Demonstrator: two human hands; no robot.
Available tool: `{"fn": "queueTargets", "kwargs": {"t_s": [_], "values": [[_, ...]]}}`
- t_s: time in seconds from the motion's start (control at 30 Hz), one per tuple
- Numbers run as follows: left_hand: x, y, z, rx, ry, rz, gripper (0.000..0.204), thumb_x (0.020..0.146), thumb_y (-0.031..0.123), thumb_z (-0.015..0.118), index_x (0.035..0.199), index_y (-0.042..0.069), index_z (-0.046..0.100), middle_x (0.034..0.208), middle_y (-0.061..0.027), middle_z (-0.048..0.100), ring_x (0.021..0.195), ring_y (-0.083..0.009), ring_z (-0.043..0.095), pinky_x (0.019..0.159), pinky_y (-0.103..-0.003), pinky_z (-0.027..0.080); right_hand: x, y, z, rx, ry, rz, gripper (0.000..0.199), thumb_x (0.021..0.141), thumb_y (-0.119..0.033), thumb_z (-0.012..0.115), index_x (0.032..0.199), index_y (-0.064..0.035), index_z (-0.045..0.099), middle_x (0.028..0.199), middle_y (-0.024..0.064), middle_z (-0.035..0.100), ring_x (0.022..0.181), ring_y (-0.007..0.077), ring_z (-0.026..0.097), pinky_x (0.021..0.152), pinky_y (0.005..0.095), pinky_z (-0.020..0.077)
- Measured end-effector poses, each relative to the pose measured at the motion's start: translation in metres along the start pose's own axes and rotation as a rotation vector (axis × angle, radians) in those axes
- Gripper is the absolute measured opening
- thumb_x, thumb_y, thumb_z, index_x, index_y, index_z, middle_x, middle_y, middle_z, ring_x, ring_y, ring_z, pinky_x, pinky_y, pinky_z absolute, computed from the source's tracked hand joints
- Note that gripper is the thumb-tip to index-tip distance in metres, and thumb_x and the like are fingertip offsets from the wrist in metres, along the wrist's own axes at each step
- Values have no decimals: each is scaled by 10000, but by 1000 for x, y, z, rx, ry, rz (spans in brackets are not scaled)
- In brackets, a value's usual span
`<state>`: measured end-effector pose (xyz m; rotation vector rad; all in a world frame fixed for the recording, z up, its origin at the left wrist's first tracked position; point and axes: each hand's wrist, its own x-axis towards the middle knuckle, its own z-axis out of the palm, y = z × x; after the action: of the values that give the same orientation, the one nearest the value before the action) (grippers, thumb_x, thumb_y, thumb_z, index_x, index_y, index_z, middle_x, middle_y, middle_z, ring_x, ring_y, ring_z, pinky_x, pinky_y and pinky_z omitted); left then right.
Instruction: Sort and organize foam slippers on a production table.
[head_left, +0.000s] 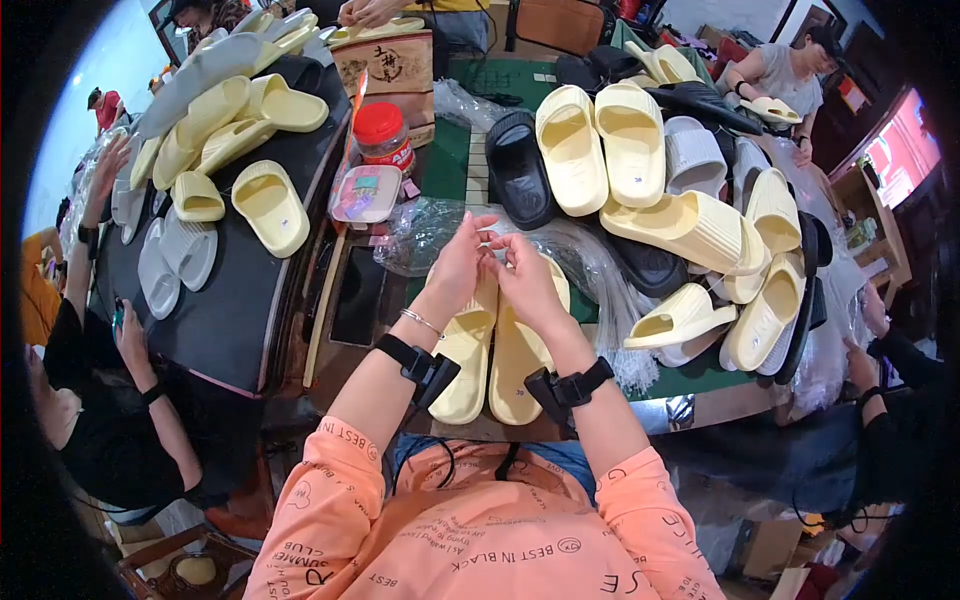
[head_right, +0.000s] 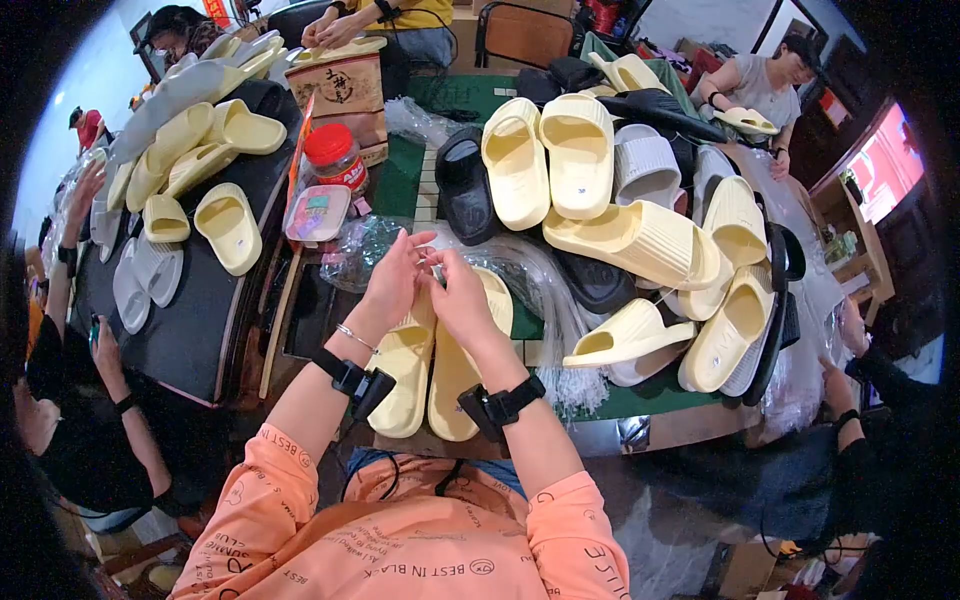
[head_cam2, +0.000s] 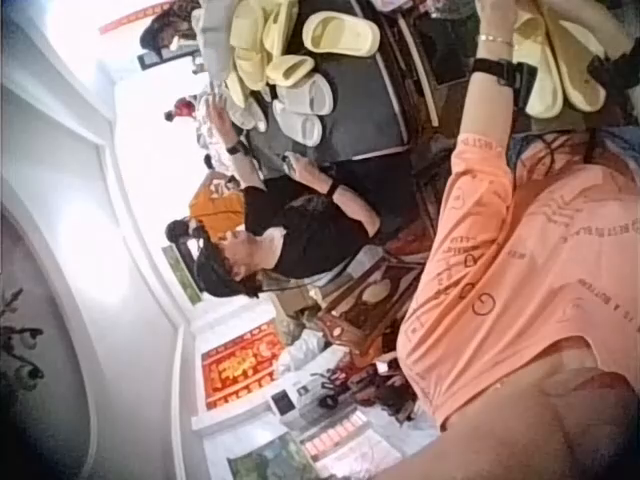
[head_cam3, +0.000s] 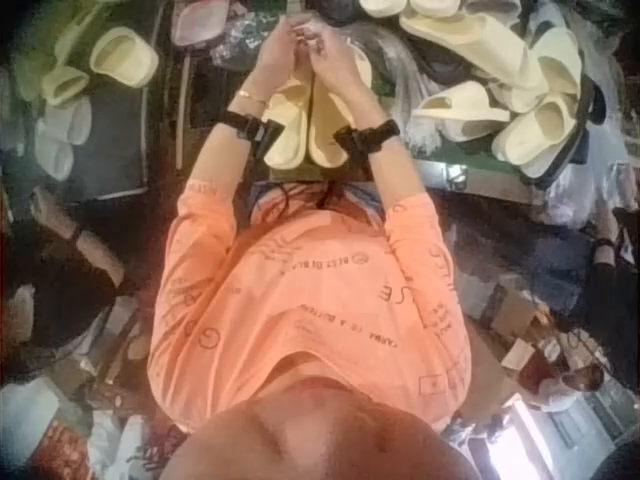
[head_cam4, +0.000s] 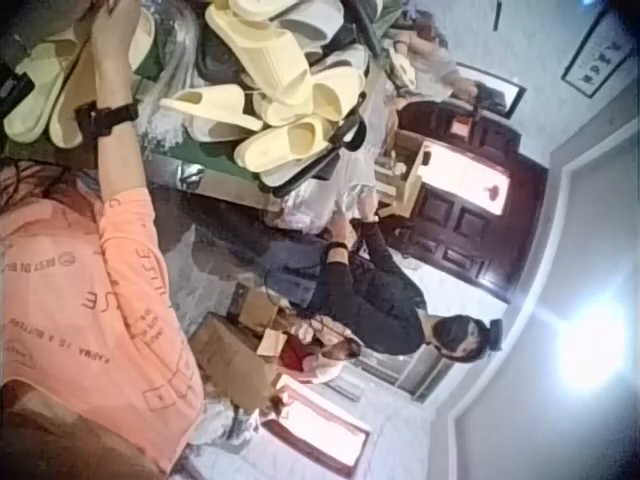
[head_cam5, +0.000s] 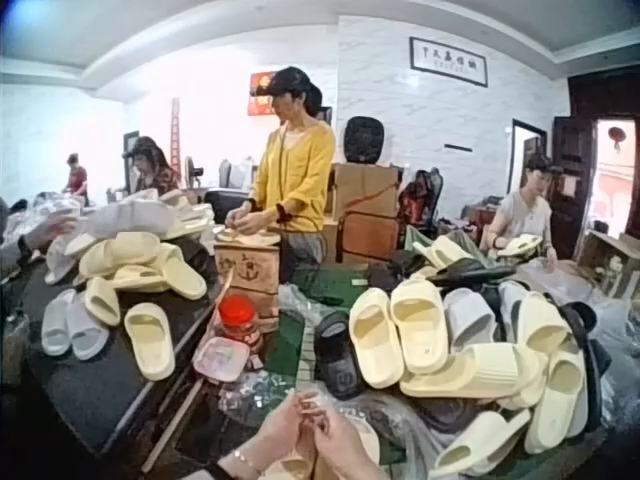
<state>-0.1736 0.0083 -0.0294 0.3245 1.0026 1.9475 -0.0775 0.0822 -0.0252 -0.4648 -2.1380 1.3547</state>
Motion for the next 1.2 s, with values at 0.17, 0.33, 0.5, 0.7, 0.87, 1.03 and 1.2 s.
{"fn": "queueTargets", "kwargs": {"t_s": [0.17,0.33,0.5,0.7,0.87,1.03,1.2], "values": [[1,-6,1,-6,-16,-8,342,930,309,342,1115,38,437,807,-18,519,758,-110,500,689,-231,403,8,14,5,55,-45,-43,82,812,-23,529,887,7,513,727,50,572,685,91,534,614,240,426],[-3,-20,-4,629,94,218,152,900,148,429,957,42,521,742,23,505,678,-51,456,625,-189,380,6,7,2,254,73,134,43,818,-25,518,846,7,511,678,28,541,600,70,498,552,223,409],[-5,-19,-4,540,29,179,122,887,126,462,888,22,526,732,16,487,668,-46,428,590,-185,362,3,4,-2,221,53,184,64,816,-24,511,876,-4,498,680,23,527,595,68,476,547,226,399],[-3,-19,-19,122,50,147,99,875,106,485,904,30,542,702,31,473,618,-30,388,548,-164,328,2,14,10,100,183,20,137,864,-140,470,941,-32,438,680,92,519,649,210,531,604,319,413],[-7,-19,-12,64,56,174,110,871,90,489,941,29,549,698,31,475,586,-25,367,526,-145,311,0,19,7,16,62,74,141,865,-162,465,913,-30,459,762,161,562,708,303,564,631,347,428],[-8,-17,-14,36,54,177,119,872,92,489,953,30,551,725,32,479,580,-18,364,511,-140,303,0,12,8,16,66,94,133,853,-152,482,894,-26,479,777,172,575,717,320,571,618,351,430],[-8,-19,-17,76,21,187,125,870,90,493,963,31,551,755,38,484,575,-10,362,509,-136,299,1,12,7,9,47,119,131,846,-150,491,873,-22,490,760,170,575,705,318,573,608,351,431]]}}
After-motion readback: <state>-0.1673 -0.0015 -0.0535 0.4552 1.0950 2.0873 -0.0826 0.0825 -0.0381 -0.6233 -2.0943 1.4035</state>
